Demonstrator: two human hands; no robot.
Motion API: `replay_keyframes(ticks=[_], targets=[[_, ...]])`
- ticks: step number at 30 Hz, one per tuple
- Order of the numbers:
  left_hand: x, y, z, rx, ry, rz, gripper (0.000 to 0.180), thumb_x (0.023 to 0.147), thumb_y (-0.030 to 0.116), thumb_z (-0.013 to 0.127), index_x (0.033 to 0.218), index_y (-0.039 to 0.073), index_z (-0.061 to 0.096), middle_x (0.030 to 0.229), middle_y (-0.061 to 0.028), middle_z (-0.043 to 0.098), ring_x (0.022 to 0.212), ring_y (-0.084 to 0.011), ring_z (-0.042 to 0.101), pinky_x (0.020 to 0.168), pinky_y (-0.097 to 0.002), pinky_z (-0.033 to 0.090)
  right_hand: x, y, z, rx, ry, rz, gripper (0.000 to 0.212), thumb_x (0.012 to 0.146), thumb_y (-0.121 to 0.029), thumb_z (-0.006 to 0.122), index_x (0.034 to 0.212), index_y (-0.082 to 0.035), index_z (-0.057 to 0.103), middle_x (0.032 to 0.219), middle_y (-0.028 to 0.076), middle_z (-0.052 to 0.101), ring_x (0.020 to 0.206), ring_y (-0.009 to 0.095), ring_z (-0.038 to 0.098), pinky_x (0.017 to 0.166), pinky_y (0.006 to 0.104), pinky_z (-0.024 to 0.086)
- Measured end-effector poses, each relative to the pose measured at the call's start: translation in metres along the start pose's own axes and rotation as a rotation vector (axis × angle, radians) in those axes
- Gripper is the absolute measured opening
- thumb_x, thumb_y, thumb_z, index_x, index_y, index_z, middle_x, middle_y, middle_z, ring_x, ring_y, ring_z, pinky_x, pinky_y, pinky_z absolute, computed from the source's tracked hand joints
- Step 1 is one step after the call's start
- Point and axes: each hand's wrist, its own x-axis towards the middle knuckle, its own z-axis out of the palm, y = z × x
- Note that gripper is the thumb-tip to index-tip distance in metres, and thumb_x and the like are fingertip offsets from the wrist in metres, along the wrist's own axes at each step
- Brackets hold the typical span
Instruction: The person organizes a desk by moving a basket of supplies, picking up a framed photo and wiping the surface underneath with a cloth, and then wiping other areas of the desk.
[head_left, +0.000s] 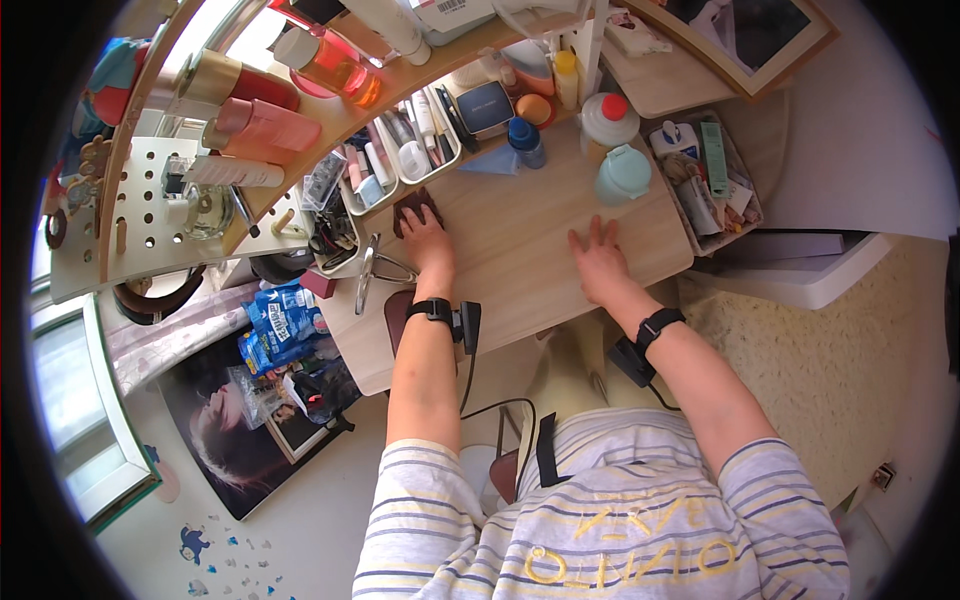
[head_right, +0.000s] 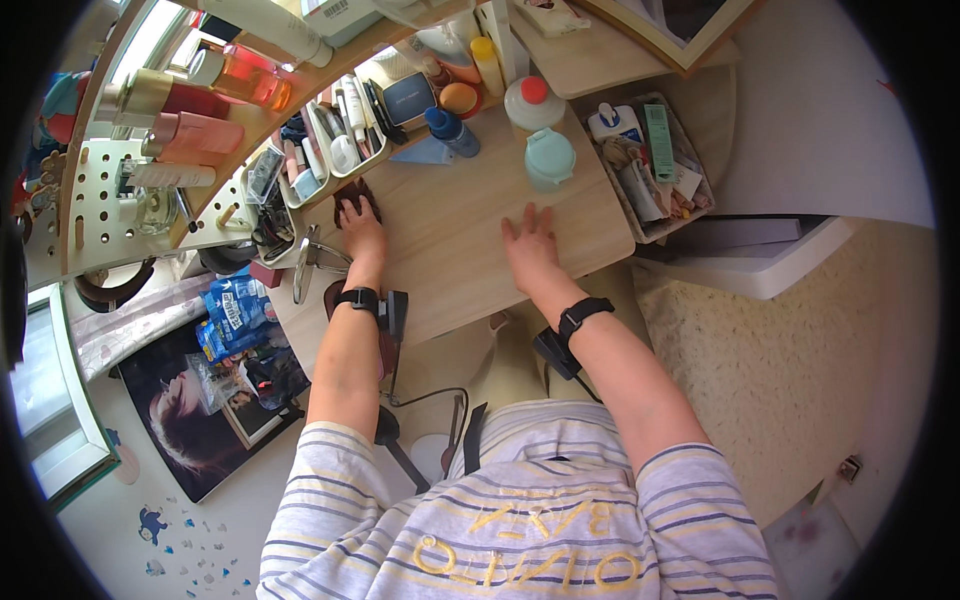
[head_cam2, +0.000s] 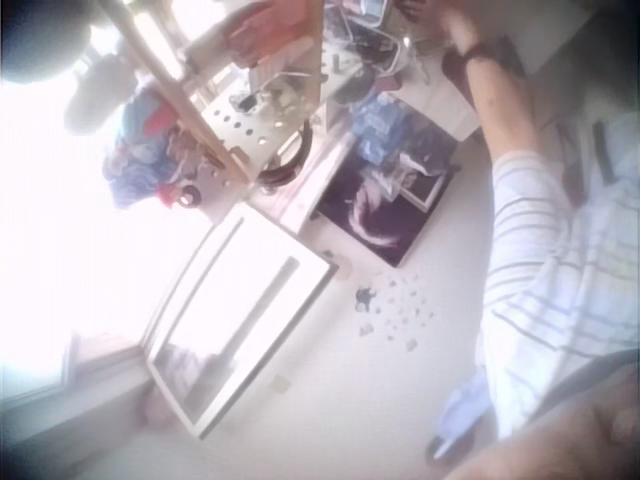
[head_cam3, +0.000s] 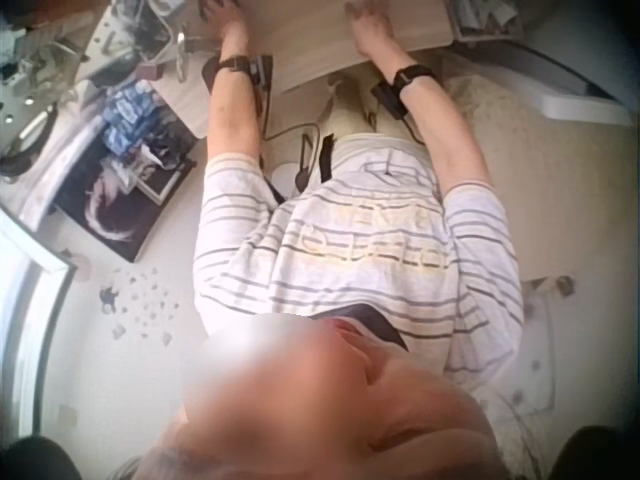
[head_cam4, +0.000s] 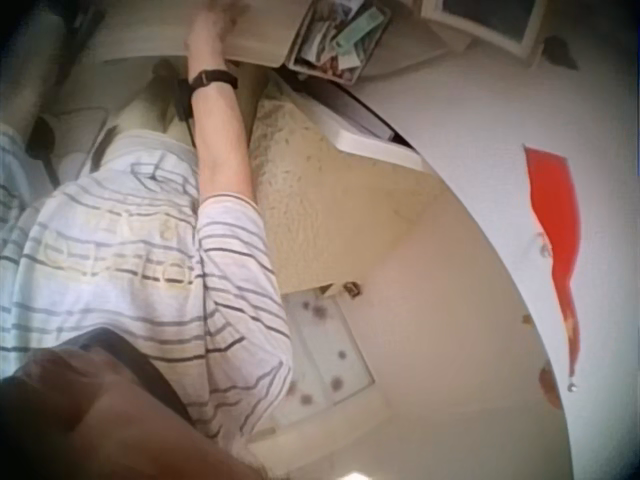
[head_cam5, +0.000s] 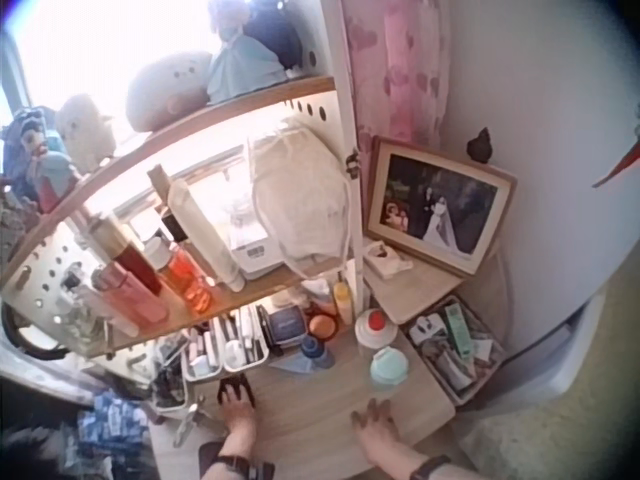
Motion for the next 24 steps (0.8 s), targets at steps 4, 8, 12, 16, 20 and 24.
replay_keyframes(ticks=[4, 8, 12, 16, 20, 24], targets=[[-0.052, 0.02, -0.004, -0.021, 0.014, 0.069, 0.056, 0.081, 0.002, 0.054, 0.135, 0.01, 0.045, 0.144, -0.019, 0.034, 0.125, -0.0378, 0.04, 0.095, -0.0401, 0.046, 0.003, -0.001, 0.0, 0.003, 0.005, 0.016, 0.092, 0.067, -0.009, 0.073, 0.147, -0.016, 0.026, 0.15, 0.029, 0.013, 0.133, 0.053, 0.022, 0.096, 0.0463, 0.045], [-0.125, 0.054, -0.026, -0.179, 0.023, 0.203, 0.061, 0.072, -0.005, 0.055, 0.131, 0.007, 0.047, 0.143, -0.02, 0.034, 0.124, -0.0391, 0.04, 0.088, -0.0382, 0.05, 0.003, 0.006, -0.005, 0.011, -0.027, 0.014, 0.091, 0.068, -0.011, 0.073, 0.146, -0.015, 0.025, 0.15, 0.028, 0.013, 0.134, 0.052, 0.021, 0.096, 0.044, 0.047], [-0.177, 0.063, -0.032, -0.246, 0.108, 0.265, 0.062, 0.07, -0.004, 0.056, 0.131, 0.006, 0.047, 0.143, -0.0205, 0.034, 0.125, -0.0389, 0.04, 0.087, -0.0381, 0.051, 0.004, 0.004, -0.008, 0.039, -0.033, -0.006, 0.092, 0.068, -0.008, 0.074, 0.146, -0.017, 0.026, 0.152, 0.025, 0.012, 0.135, 0.051, 0.02, 0.095, 0.0451, 0.047], [-0.203, 0.054, -0.038, -0.315, 0.063, 0.352, 0.061, 0.07, -0.002, 0.057, 0.129, 0.005, 0.049, 0.142, -0.0206, 0.036, 0.124, -0.0392, 0.041, 0.09, -0.0387, 0.049, 0.002, 0.003, -0.01, -0.008, -0.054, 0.011, 0.089, 0.071, -0.007, 0.069, 0.147, -0.019, 0.024, 0.152, 0.024, 0.012, 0.136, 0.05, 0.018, 0.095, 0.0452, 0.048], [-0.211, 0.035, -0.033, -0.323, 0.08, 0.34, 0.059, 0.07, -0.003, 0.057, 0.128, 0.004, 0.05, 0.143, -0.0193, 0.036, 0.126, -0.038, 0.041, 0.096, -0.039, 0.045, 0.0, 0.002, -0.011, 0.009, -0.055, 0.009, 0.086, 0.073, -0.006, 0.066, 0.147, -0.02, 0.024, 0.153, 0.023, 0.01, 0.136, 0.05, 0.017, 0.095, 0.0457, 0.048], [-0.217, 0.019, -0.032, -0.287, 0.105, 0.288, 0.058, 0.069, 0.0, 0.058, 0.127, 0.005, 0.052, 0.143, -0.0186, 0.036, 0.127, -0.0368, 0.041, 0.094, -0.0414, 0.044, -0.002, -0.001, -0.013, 0.021, -0.05, 0.014, 0.085, 0.072, -0.005, 0.063, 0.146, -0.022, 0.025, 0.153, 0.021, 0.009, 0.137, 0.048, 0.016, 0.096, 0.0469, 0.046]])
